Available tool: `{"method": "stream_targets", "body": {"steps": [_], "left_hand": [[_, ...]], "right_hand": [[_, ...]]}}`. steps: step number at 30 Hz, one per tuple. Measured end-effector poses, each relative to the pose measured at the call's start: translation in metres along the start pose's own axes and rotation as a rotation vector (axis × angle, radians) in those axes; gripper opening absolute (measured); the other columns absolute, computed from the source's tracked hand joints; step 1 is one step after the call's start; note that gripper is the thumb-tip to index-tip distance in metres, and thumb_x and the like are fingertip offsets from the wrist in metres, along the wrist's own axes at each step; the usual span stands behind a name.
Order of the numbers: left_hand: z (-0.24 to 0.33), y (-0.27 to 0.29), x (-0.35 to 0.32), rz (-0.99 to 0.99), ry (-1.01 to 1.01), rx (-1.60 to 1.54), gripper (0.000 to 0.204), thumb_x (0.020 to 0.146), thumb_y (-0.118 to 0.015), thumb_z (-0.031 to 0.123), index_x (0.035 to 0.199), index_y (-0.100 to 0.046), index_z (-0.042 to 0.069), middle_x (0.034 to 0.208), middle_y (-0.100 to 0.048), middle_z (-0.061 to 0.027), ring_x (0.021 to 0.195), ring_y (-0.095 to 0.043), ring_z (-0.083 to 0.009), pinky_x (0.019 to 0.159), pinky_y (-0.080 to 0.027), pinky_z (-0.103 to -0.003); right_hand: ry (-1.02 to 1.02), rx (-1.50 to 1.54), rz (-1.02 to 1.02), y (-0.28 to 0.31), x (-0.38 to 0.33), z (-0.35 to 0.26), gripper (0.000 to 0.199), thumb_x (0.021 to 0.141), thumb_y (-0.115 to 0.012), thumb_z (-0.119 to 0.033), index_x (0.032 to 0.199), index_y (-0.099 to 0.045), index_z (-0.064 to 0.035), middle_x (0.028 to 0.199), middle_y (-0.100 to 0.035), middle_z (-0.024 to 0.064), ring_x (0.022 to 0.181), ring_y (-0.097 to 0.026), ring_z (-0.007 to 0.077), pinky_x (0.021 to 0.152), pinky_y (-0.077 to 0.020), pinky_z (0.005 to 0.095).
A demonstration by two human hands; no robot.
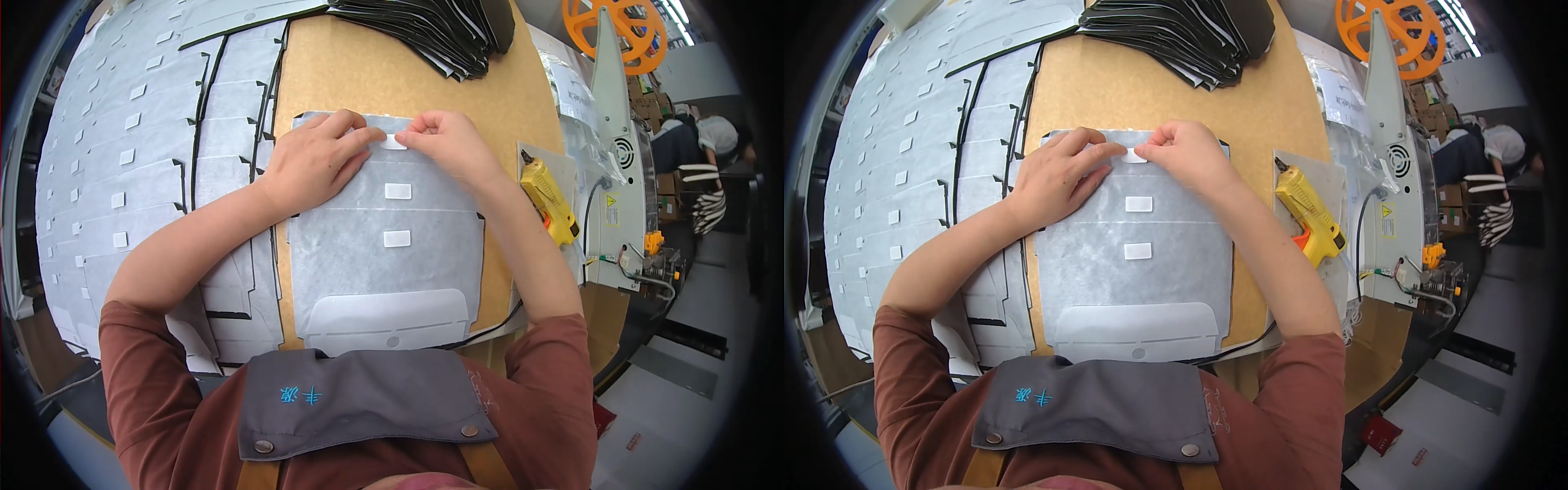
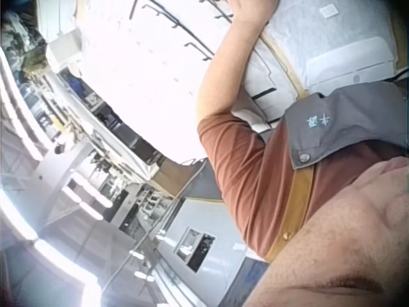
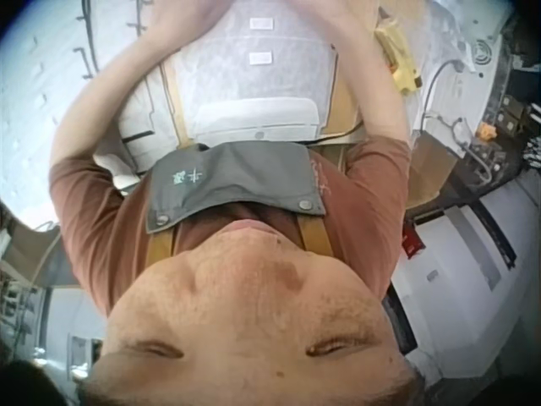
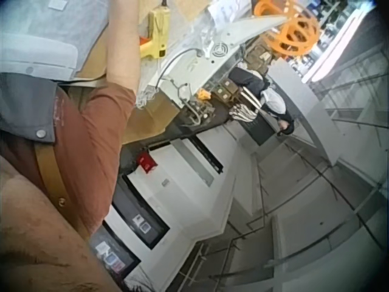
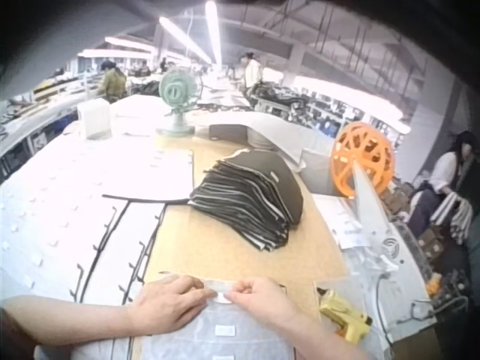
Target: The person uses a yellow hot glue gun to apply glue to small black rectangular patches on light gray fabric pieces. They then press white rectangular pads onto the glued areas. The person repeatedly picks up fabric pieces, applies glue, and attaches pads in a repetitive assembly process on a workbench.
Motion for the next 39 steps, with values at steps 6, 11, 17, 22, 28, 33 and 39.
{"method": "stream_targets", "body": {"steps": [6, 11, 17, 22, 28, 33, 39], "left_hand": [[0.002, 0.0, 0.001, -0.051, -0.001, 0.014, 0.03, 0.09, -0.064, 0.016, 0.119, -0.066, 0.022, 0.104, -0.059, -0.0001, 0.089, -0.06, -0.019, 0.076, -0.052, -0.032], [0.001, -0.003, 0.0, -0.051, -0.033, -0.007, 0.032, 0.09, -0.064, 0.016, 0.121, -0.066, 0.021, 0.105, -0.06, -0.0008, 0.09, -0.06, -0.0194, 0.077, -0.052, -0.032], [0.003, -0.001, 0.001, -0.03, 0.013, -0.013, 0.037, 0.09, -0.063, 0.017, 0.127, -0.063, 0.018, 0.108, -0.061, -0.0038, 0.091, -0.061, -0.0206, 0.077, -0.052, -0.032], [0.004, 0.001, 0.001, -0.041, -0.01, -0.023, 0.035, 0.089, -0.064, 0.016, 0.124, -0.066, 0.019, 0.108, -0.061, -0.0031, 0.09, -0.061, -0.0199, 0.076, -0.052, -0.032], [0.003, -0.001, 0.002, -0.053, -0.031, -0.038, 0.033, 0.088, -0.065, 0.015, 0.12, -0.069, 0.021, 0.107, -0.061, -0.0023, 0.087, -0.061, -0.0197, 0.075, -0.052, -0.032], [0.004, -0.002, 0.002, -0.051, -0.032, -0.02, 0.033, 0.089, -0.064, 0.015, 0.121, -0.067, 0.02, 0.106, -0.061, -0.0027, 0.089, -0.062, -0.021, 0.076, -0.052, -0.033], [0.004, -0.001, 0.002, -0.09, -0.013, -0.022, 0.032, 0.09, -0.062, 0.014, 0.121, -0.064, 0.018, 0.109, -0.06, -0.0041, 0.092, -0.062, -0.0218, 0.078, -0.053, -0.033]], "right_hand": [[-0.012, 0.009, -0.005, 0.0, 0.002, 0.0, 0.025, 0.081, -0.077, -0.024, 0.084, -0.068, -0.0009, 0.076, -0.068, 0.0046, 0.067, -0.06, 0.0105, 0.062, -0.0484, 0.0271], [0.083, -0.107, 0.111, 0.002, 0.0, 0.001, 0.027, 0.083, -0.074, -0.023, 0.1, -0.066, -0.0026, 0.074, -0.064, 0.0041, 0.069, -0.061, 0.0132, 0.062, -0.0489, 0.0291], [0.394, -0.509, 0.358, -0.01, -0.045, -0.007, 0.04, 0.088, -0.069, -0.025, 0.121, -0.059, -0.0061, 0.097, -0.061, 0.0102, 0.081, -0.062, 0.0248, 0.07, -0.0517, 0.0378], [0.502, -0.755, 0.334, -0.022, -0.069, -0.003, 0.049, 0.087, -0.069, -0.034, 0.129, -0.059, -0.0125, 0.096, -0.056, 0.0065, 0.079, -0.061, 0.0241, 0.07, -0.0527, 0.0388], [0.481, -0.816, 0.31, -0.02, -0.068, 0.004, 0.046, 0.087, -0.069, -0.036, 0.13, -0.062, -0.0241, 0.09, -0.053, 0.0039, 0.076, -0.059, 0.0213, 0.065, -0.0527, 0.0357], [0.498, -0.782, 0.313, -0.018, -0.067, 0.005, 0.045, 0.087, -0.069, -0.037, 0.13, -0.063, -0.0235, 0.091, -0.053, 0.0044, 0.075, -0.06, 0.0213, 0.063, -0.053, 0.0363], [0.428, -0.667, 0.301, -0.013, -0.063, 0.007, 0.049, 0.085, -0.071, -0.041, 0.131, -0.062, -0.0249, 0.091, -0.052, 0.0057, 0.076, -0.061, 0.0219, 0.064, -0.0529, 0.037]]}}
Point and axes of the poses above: each hand's wrist, its own x-axis towards the middle knuckle, its own y-axis out of the back of the hand, z = x × y, the point moved 3 cm from there along x, towards the middle knuckle
